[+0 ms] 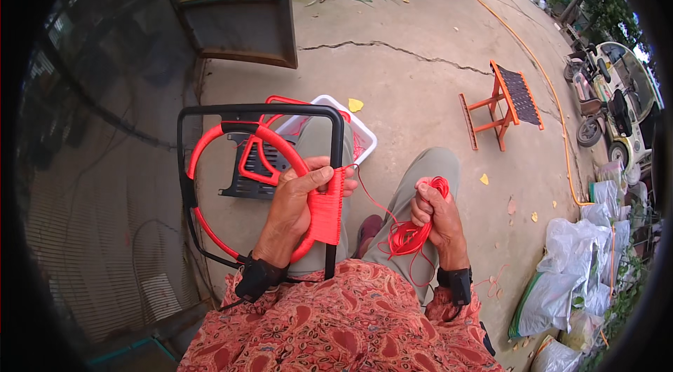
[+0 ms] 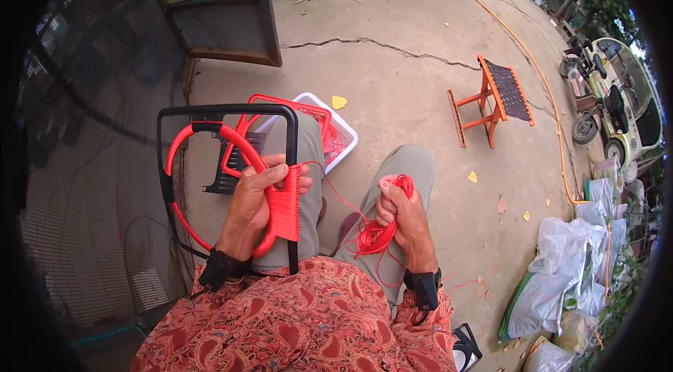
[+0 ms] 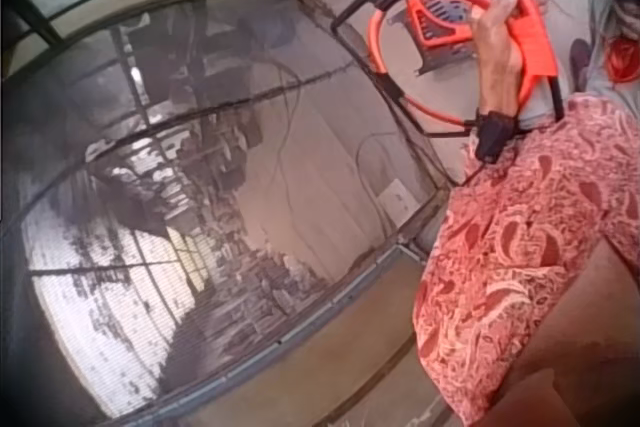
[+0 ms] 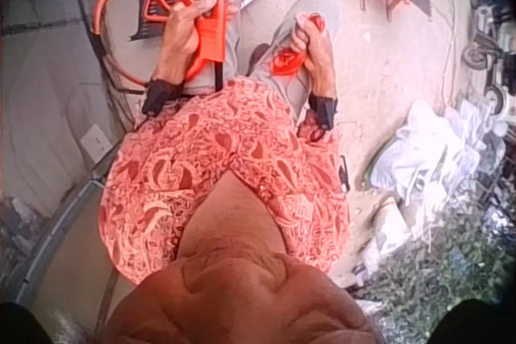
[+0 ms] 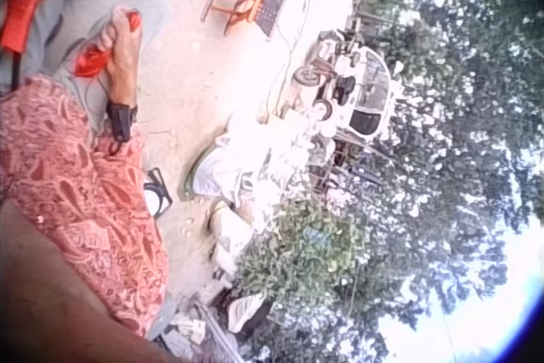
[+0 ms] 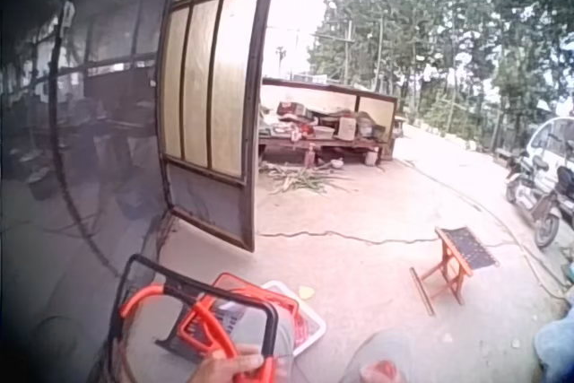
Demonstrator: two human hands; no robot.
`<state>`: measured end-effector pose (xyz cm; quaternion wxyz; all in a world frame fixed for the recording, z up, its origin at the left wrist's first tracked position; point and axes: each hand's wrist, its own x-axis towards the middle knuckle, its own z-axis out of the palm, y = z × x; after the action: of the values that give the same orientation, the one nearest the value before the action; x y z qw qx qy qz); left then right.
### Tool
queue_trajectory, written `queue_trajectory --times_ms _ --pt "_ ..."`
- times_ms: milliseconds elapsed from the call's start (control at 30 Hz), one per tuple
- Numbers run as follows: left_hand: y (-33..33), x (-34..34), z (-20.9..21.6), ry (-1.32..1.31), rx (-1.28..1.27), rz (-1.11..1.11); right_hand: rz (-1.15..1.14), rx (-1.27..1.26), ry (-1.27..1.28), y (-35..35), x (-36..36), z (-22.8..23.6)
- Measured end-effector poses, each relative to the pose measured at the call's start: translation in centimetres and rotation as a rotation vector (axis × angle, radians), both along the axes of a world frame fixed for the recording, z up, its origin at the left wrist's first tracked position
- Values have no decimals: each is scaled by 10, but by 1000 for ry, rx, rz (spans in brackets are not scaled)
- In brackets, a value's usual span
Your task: Wrapping a red string around a black and red frame component.
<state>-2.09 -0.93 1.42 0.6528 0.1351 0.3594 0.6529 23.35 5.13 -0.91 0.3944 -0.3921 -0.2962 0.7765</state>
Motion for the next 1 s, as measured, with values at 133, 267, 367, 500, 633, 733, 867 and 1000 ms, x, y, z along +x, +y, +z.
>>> queue_trajectory --times_ms 133,267,367,500,633,733,867,1000 --pt "2 -2 -6 -15 12 28 -37 -22 25 -4 2 -2" --pt "3 -4 -11 2 17 36 -120 59 -61 6 -9 5" --pt "6 -1 -10 22 19 8 -149 298 -219 21 -40 40" --pt "6 1 -11 18 -10 -5 -165 830 -462 15 -113 93" --pt "9 2 -33 12 34 54 128 1497 -706 19 -152 50" --pt "3 -1 -38 65 35 203 82 1592 -768 11 -150 26" --pt "4 -8 -38 141 -32 216 46 1504 -680 14 -149 1" --pt "8 -12 -45 115 4 195 33 1487 -616 20 -151 3"
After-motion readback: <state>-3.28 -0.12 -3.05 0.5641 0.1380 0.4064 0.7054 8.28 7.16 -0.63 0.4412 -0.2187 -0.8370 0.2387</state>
